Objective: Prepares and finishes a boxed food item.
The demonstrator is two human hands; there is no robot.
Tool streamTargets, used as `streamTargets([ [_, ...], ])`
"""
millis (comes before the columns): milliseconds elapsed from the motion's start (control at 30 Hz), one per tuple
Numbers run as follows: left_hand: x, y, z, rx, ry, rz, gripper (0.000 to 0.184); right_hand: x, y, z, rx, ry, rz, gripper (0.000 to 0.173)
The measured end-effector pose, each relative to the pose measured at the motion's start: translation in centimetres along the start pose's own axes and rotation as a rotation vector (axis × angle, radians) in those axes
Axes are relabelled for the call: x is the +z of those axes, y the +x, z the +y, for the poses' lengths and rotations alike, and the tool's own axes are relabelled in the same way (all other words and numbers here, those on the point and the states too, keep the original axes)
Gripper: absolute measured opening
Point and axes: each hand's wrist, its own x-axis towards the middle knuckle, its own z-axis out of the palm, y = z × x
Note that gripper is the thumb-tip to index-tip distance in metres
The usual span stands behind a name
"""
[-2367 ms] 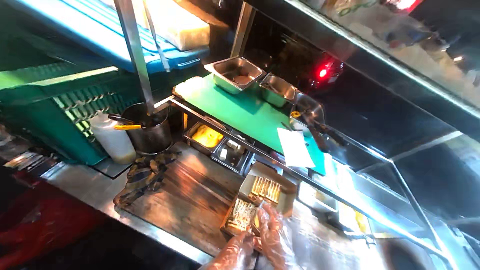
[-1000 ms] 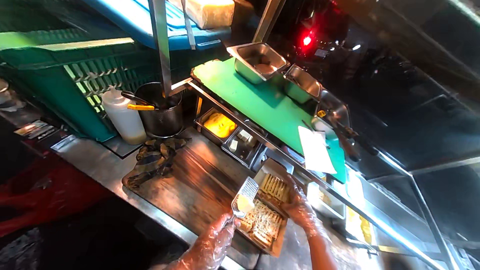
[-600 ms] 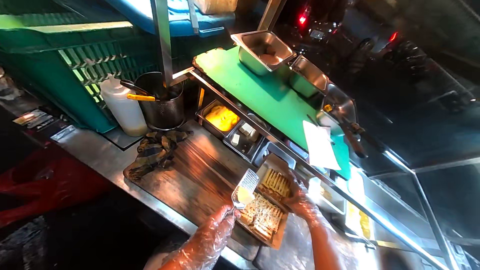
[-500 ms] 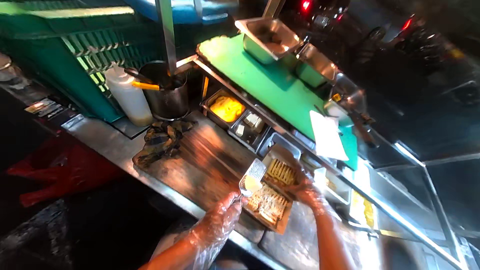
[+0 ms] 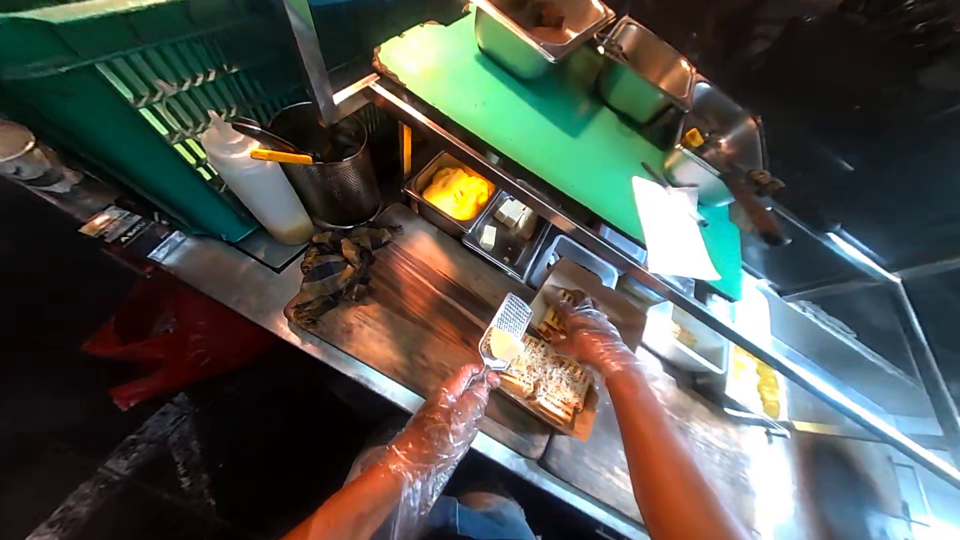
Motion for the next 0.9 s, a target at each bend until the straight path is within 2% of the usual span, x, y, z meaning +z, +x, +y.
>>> streamTargets([
  [100,0.2,-0.1,0.0,0.003,0.012,-0.009,0.024,0.8,-0.7,-0.6,-0.035,-0.012,0.045,0.079],
  [200,0.1,0.0,-0.2,0.028,0.007,0.000,0.024,1.1,-3.4,-1.6,-0.052,0.034,-0.008,0.073],
  [333,0.0,-0.1,-0.6,0.025,-0.005,-0.024,0.023,2.6,-5.8,-3.5,-0.039,0.019,-0.230,0.076],
  [400,0.3,-0.2,-1.0,0.022,0.016,-0.043,0.024,3.4,-6.2,-3.2,-0.035,0.048,-0.248,0.082],
  [467,0.7,0.0,-1.7,0.064,0.082,-0.043,0.024,3.2,-7.7,-2.0,-0.025,0.169,-0.127,0.081],
  [500,0.8,0.1,-2.2,0.091,0.152,-0.035,0.025,3.2,-9.0,-1.4,-0.008,0.280,-0.029,0.073],
  [567,1.6,0.0,-2.7,0.107,0.357,-0.034,0.030,5.0,-11.5,-0.7,-0.030,0.584,0.345,0.044],
  [633,3.6,0.1,-2.6,0.068,0.495,-0.078,0.037,7.1,-12.3,-1.4,-0.160,0.812,0.669,0.033],
  [700,6.0,0.2,-2.6,0.015,0.570,-0.109,0.041,8.4,-11.3,-2.7,-0.216,0.785,0.806,0.025],
  [800,7.8,0.3,-2.8,-0.026,0.691,-0.120,0.042,9.5,-9.1,-3.5,-0.017,0.639,0.987,0.022],
  [900,8.1,-0.6,-1.0,-0.075,0.751,-0.117,0.047,9.6,-8.4,-4.8,0.060,0.686,1.075,0.022],
])
